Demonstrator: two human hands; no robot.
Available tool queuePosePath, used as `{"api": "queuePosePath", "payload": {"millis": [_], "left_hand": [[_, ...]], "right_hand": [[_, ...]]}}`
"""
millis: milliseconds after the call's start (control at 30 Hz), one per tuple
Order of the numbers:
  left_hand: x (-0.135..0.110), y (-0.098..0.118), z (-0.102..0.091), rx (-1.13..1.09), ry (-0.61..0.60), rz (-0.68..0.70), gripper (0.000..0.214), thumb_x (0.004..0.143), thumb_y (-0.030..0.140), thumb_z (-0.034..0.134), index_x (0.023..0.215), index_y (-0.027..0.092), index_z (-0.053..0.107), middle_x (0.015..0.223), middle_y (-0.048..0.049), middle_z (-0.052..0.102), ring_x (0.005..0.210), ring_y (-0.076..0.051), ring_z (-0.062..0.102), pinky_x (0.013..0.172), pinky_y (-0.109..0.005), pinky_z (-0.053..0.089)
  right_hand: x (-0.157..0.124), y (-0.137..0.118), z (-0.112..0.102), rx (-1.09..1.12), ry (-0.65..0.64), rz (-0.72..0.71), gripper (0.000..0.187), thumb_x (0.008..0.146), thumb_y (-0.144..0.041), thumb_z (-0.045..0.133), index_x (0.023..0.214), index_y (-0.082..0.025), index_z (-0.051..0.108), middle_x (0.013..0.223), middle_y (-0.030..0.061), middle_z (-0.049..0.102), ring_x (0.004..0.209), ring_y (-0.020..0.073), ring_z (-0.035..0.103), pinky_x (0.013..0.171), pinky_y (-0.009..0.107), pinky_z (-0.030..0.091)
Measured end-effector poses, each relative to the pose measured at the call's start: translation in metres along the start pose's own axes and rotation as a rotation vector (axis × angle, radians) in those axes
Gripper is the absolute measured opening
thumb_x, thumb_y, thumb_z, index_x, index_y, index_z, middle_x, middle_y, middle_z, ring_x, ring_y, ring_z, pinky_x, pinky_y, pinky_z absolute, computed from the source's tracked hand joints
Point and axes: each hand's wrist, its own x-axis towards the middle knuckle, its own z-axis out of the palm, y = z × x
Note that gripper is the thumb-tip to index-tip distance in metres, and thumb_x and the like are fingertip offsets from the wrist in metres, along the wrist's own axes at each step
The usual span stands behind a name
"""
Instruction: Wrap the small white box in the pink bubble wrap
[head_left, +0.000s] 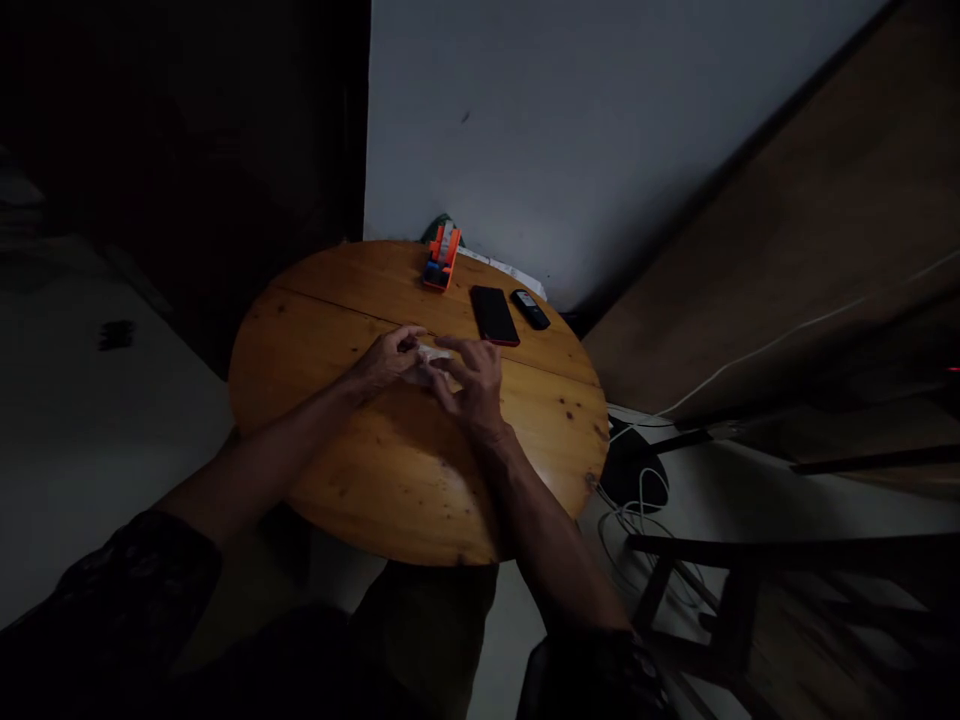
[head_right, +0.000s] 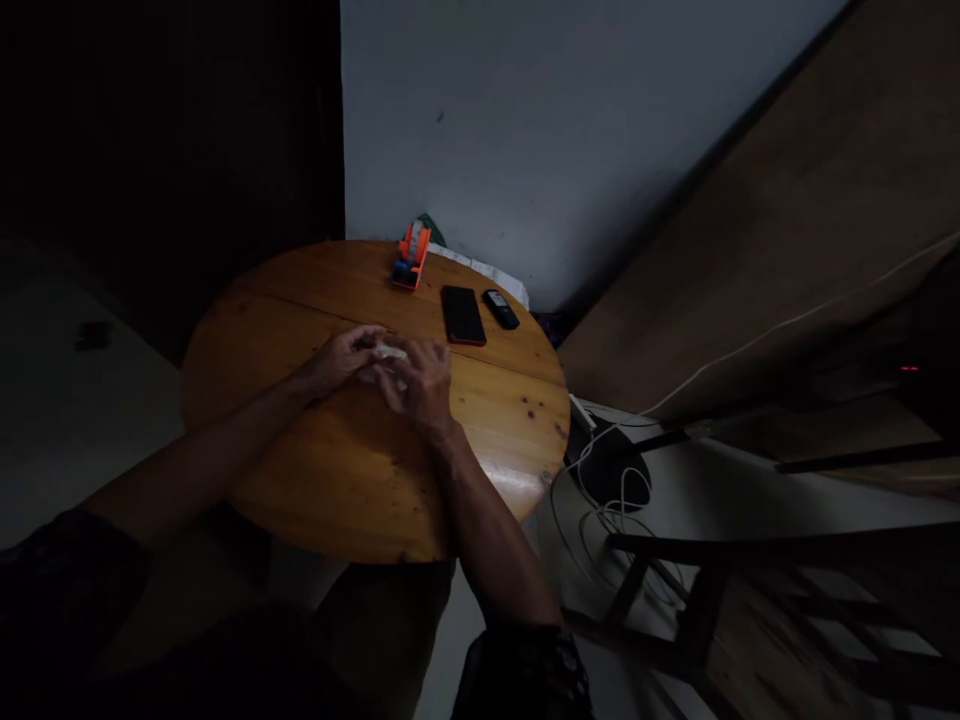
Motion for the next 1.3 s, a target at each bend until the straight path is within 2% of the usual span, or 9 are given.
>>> {"api": "queuePosePath", "payload": {"millis": [133, 233, 333, 500, 767, 833, 967, 1100, 1300], "left_hand": [[0.004, 0.004, -0.001, -0.065, 0.097, -0.028, 0.053, 0.067, 0.03, 0.072, 0.117, 0.014, 0.067, 0.105, -0.0061, 0.068, 0.095, -0.019, 0.063, 0.087, -0.032, 0.051], [0.008, 0.006, -0.007, -0.068, 0.215, -0.013, 0.05, 0.064, 0.03, 0.071, 0.111, 0.013, 0.069, 0.101, -0.0054, 0.069, 0.096, -0.02, 0.063, 0.092, -0.034, 0.05], [0.011, 0.007, -0.014, -0.041, 0.288, -0.013, 0.046, 0.061, 0.031, 0.07, 0.105, 0.014, 0.07, 0.097, -0.0048, 0.07, 0.096, -0.021, 0.064, 0.093, -0.036, 0.051], [0.01, 0.005, -0.016, -0.008, 0.252, 0.0, 0.04, 0.06, 0.03, 0.069, 0.097, 0.014, 0.072, 0.093, -0.0053, 0.072, 0.095, -0.022, 0.066, 0.095, -0.038, 0.051], [0.002, 0.014, -0.013, 0.004, 0.113, -0.045, 0.055, 0.057, 0.04, 0.075, 0.106, 0.014, 0.071, 0.104, -0.0071, 0.074, 0.104, -0.026, 0.066, 0.099, -0.04, 0.05], [0.001, 0.013, -0.011, -0.012, 0.08, -0.052, 0.06, 0.056, 0.04, 0.075, 0.11, 0.013, 0.07, 0.108, -0.0082, 0.073, 0.104, -0.026, 0.066, 0.097, -0.039, 0.05], [0.0, 0.009, -0.006, -0.001, 0.045, -0.045, 0.065, 0.058, 0.037, 0.075, 0.118, 0.013, 0.067, 0.114, -0.0102, 0.071, 0.107, -0.026, 0.065, 0.093, -0.037, 0.051], [-0.001, 0.007, -0.005, 0.044, 0.011, 0.005, 0.062, 0.063, 0.033, 0.074, 0.122, 0.014, 0.066, 0.108, -0.008, 0.07, 0.103, -0.023, 0.064, 0.091, -0.035, 0.051], [-0.003, 0.009, -0.004, 0.041, -0.028, -0.001, 0.062, 0.066, 0.032, 0.073, 0.124, 0.013, 0.065, 0.1, -0.0044, 0.064, 0.092, -0.018, 0.061, 0.081, -0.029, 0.05]], "right_hand": [[0.002, 0.025, -0.003, 0.25, 0.341, 0.364, 0.023, 0.093, -0.037, 0.059, 0.077, -0.023, 0.069, 0.106, 0.0078, 0.073, 0.102, 0.0237, 0.066, 0.095, 0.044, 0.05], [0.002, 0.045, 0.002, 0.419, 0.404, 0.548, 0.023, 0.087, -0.039, 0.061, 0.074, -0.022, 0.068, 0.099, 0.0072, 0.072, 0.1, 0.0236, 0.066, 0.096, 0.043, 0.05], [0.001, 0.054, 0.01, 0.525, 0.371, 0.626, 0.021, 0.081, -0.041, 0.064, 0.078, -0.021, 0.068, 0.103, 0.0083, 0.072, 0.103, 0.0246, 0.066, 0.097, 0.044, 0.051], [0.0, 0.047, 0.01, 0.577, 0.236, 0.634, 0.02, 0.075, -0.035, 0.066, 0.09, -0.023, 0.071, 0.119, 0.0085, 0.07, 0.117, 0.0275, 0.062, 0.1, 0.046, 0.049], [0.004, 0.03, 0.001, 0.603, -0.159, 0.517, 0.042, 0.071, -0.036, 0.074, 0.112, -0.026, 0.071, 0.14, 0.0058, 0.062, 0.132, 0.0312, 0.054, 0.106, 0.049, 0.046], [0.003, 0.029, 0.006, 0.594, -0.162, 0.478, 0.041, 0.073, -0.039, 0.075, 0.111, -0.026, 0.071, 0.138, 0.0073, 0.063, 0.131, 0.03, 0.056, 0.105, 0.047, 0.047], [0.0, 0.026, 0.016, 0.446, -0.028, 0.391, 0.021, 0.085, -0.042, 0.068, 0.094, -0.024, 0.073, 0.123, 0.0086, 0.07, 0.119, 0.0272, 0.063, 0.104, 0.044, 0.047], [-0.001, 0.022, 0.021, 0.276, 0.053, 0.344, 0.02, 0.092, -0.036, 0.061, 0.084, -0.024, 0.075, 0.114, 0.0079, 0.073, 0.112, 0.0268, 0.065, 0.104, 0.046, 0.045], [0.0, 0.018, 0.014, 0.159, -0.052, 0.292, 0.017, 0.089, -0.029, 0.062, 0.087, -0.025, 0.078, 0.123, 0.0065, 0.071, 0.117, 0.0288, 0.06, 0.105, 0.049, 0.041]]}}
